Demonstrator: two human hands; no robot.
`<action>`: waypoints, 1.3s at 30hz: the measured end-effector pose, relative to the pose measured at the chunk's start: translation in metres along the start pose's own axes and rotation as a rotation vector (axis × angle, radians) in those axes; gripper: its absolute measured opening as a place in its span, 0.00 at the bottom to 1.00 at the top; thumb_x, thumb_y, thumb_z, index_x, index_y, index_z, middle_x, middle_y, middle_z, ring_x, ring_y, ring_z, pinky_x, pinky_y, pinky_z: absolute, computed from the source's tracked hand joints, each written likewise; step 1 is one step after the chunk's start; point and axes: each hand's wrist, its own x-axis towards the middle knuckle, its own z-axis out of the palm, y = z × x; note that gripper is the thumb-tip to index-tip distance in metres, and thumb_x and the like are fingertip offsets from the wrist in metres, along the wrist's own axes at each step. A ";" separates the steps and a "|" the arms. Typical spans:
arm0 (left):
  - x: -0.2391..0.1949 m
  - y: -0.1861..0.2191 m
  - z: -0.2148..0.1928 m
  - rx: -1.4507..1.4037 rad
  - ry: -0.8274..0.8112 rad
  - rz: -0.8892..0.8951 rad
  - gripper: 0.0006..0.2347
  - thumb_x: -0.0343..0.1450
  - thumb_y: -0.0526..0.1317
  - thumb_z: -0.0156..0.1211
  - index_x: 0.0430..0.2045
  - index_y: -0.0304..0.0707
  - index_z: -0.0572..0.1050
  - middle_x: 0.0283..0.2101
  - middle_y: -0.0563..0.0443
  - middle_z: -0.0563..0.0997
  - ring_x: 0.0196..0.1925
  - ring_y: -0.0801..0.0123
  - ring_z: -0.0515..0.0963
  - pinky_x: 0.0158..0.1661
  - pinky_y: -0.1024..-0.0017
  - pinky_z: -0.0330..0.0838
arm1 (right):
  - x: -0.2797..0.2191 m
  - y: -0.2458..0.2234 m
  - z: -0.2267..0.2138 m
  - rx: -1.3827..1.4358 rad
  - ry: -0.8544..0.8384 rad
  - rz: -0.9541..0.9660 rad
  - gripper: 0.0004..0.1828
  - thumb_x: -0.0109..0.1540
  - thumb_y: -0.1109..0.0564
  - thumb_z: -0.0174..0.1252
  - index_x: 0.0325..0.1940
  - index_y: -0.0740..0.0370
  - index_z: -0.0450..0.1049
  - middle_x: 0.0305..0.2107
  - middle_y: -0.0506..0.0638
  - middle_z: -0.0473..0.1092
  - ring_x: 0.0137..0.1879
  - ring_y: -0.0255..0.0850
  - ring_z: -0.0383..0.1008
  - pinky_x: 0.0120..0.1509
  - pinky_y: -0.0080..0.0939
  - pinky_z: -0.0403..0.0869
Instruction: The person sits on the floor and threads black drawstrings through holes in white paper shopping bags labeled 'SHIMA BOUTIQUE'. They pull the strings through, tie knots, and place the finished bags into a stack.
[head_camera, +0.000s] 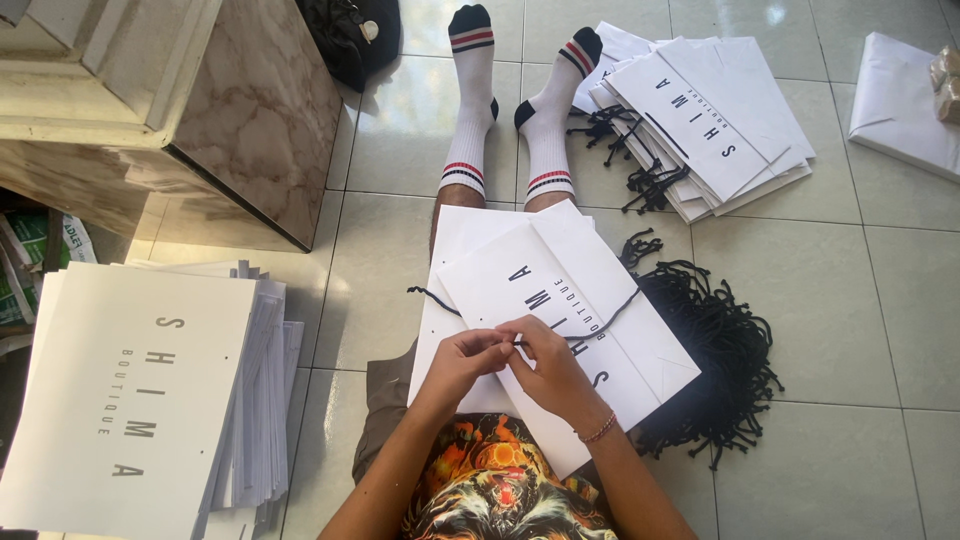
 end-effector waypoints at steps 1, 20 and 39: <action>0.002 -0.004 -0.002 -0.001 0.001 -0.002 0.17 0.66 0.41 0.74 0.46 0.29 0.82 0.38 0.37 0.85 0.42 0.57 0.85 0.48 0.61 0.81 | -0.001 0.001 0.000 0.001 -0.002 0.001 0.13 0.63 0.66 0.59 0.50 0.58 0.78 0.28 0.48 0.69 0.29 0.37 0.70 0.32 0.38 0.74; 0.016 -0.020 -0.037 -0.121 -0.001 -0.027 0.16 0.62 0.31 0.75 0.43 0.29 0.80 0.32 0.42 0.86 0.33 0.59 0.88 0.40 0.66 0.85 | 0.009 -0.005 -0.003 0.084 0.070 -0.138 0.03 0.58 0.65 0.67 0.34 0.59 0.83 0.27 0.49 0.76 0.28 0.36 0.70 0.31 0.35 0.71; 0.055 -0.060 -0.037 0.016 0.277 -0.060 0.20 0.70 0.32 0.66 0.57 0.24 0.71 0.43 0.37 0.80 0.40 0.58 0.86 0.41 0.65 0.85 | 0.064 0.082 0.036 -0.159 -0.326 0.336 0.09 0.70 0.57 0.50 0.45 0.64 0.73 0.33 0.56 0.69 0.41 0.47 0.76 0.43 0.44 0.75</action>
